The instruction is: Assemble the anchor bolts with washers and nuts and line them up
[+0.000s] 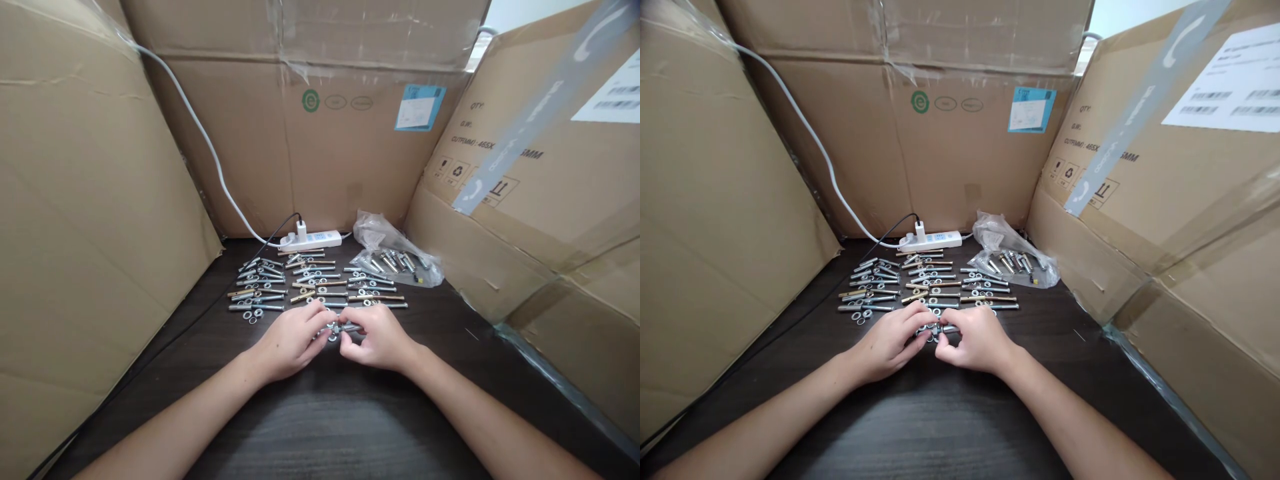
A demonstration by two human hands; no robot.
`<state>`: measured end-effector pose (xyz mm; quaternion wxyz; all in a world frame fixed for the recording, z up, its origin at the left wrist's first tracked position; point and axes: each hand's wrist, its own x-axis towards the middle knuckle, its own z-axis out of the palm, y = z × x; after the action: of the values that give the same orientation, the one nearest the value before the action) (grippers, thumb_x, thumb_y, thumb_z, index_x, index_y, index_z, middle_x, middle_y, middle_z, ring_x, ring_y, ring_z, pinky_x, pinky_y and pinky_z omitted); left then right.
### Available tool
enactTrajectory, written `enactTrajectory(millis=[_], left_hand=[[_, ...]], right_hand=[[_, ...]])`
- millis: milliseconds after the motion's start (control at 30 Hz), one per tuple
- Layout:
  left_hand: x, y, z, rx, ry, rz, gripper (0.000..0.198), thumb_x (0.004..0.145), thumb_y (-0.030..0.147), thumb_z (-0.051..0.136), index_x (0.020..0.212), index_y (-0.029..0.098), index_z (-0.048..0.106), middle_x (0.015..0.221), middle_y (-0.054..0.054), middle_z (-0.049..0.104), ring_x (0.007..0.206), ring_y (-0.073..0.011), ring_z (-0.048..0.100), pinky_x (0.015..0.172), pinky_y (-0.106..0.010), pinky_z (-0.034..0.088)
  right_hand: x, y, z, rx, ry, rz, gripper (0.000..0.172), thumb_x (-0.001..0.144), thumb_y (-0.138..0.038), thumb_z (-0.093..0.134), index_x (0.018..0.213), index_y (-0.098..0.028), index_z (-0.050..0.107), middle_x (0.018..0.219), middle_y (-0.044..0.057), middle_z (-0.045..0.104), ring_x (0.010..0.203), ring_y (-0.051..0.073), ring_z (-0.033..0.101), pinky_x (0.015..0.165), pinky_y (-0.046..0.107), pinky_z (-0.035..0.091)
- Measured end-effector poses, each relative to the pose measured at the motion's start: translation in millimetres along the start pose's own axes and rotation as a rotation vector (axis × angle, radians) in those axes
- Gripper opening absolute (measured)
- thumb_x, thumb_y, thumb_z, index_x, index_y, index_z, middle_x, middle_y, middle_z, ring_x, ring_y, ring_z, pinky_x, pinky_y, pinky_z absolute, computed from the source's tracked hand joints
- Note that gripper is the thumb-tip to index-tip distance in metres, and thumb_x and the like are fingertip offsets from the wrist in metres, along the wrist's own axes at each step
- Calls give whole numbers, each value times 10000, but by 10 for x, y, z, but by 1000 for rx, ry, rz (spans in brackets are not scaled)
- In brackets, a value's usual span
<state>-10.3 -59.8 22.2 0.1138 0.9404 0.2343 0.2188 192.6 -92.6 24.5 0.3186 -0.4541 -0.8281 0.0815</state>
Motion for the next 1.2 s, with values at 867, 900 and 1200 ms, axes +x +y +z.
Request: enactTrajectory(millis=[867, 900, 1200], left_hand=[[25, -22, 16, 135, 16, 59, 239, 957, 245, 367, 880, 170, 581, 786, -27, 566, 715, -147, 516, 648, -253, 392], [24, -15, 13, 145, 16, 43, 229, 954, 249, 369, 899, 173, 579, 805, -30, 568, 734, -152, 520, 661, -259, 397], [-2, -14, -2, 136, 70, 108, 212, 900, 140, 394, 997, 212, 568, 922, -45, 529, 760, -138, 501, 652, -238, 399]], right_hand=[[-2, 0, -1, -15, -23, 6, 146, 653, -229, 542, 736, -186, 654, 494, -29, 547, 446, 102, 462, 500, 190, 351], [-3, 3, 0, -18, -23, 7, 145, 657, -233, 542, 738, -186, 654, 496, -29, 549, 446, 102, 463, 498, 191, 349], [-4, -4, 2, -11, -30, 4, 133, 660, -224, 544, 735, -194, 648, 507, -28, 562, 447, 104, 482, 489, 189, 344]])
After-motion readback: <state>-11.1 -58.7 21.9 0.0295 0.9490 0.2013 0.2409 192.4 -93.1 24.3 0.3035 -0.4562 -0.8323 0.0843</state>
